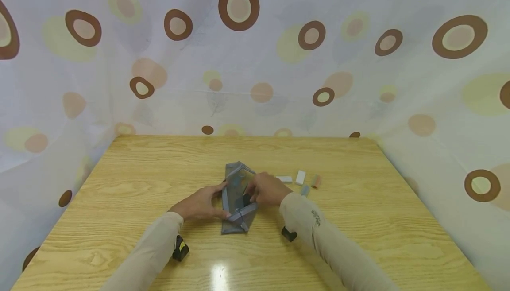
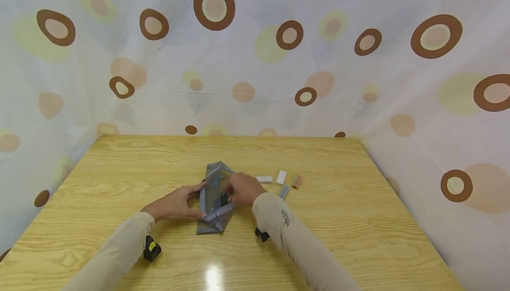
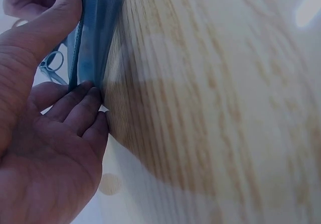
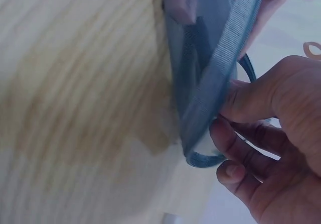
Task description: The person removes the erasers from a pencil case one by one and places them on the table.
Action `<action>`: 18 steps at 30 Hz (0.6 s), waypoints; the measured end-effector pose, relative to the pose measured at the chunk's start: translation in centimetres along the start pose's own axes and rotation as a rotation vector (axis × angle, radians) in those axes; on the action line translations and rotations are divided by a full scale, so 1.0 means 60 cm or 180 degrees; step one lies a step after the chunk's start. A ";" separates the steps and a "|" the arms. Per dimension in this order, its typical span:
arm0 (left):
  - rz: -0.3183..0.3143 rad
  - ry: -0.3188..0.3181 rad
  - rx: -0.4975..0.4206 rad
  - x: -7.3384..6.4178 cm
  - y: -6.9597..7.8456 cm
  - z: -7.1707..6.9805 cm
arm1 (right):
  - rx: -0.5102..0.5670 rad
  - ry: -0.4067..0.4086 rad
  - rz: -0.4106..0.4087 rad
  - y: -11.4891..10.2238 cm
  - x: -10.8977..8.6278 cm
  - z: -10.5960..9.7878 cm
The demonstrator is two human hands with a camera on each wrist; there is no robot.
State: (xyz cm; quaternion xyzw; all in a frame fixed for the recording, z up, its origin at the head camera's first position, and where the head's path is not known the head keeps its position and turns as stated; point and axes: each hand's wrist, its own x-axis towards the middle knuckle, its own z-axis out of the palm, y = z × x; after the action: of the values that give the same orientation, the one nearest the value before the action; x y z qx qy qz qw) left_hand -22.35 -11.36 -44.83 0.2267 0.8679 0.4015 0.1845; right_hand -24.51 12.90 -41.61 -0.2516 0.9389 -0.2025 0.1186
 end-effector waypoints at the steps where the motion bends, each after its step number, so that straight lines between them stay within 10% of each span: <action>1: -0.0004 -0.0003 -0.0002 0.000 0.000 0.000 | -0.0017 0.0012 0.0011 0.000 -0.001 -0.003; 18: -0.0004 0.0014 0.0073 -0.003 0.004 0.001 | 0.0021 0.0256 0.0146 0.033 -0.030 -0.066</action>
State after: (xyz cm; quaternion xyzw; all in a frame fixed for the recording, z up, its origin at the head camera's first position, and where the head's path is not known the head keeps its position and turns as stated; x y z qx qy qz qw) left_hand -22.12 -11.29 -44.64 0.2274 0.8730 0.3919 0.1803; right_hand -25.13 16.67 -38.74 -0.2214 0.9478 -0.2128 0.0863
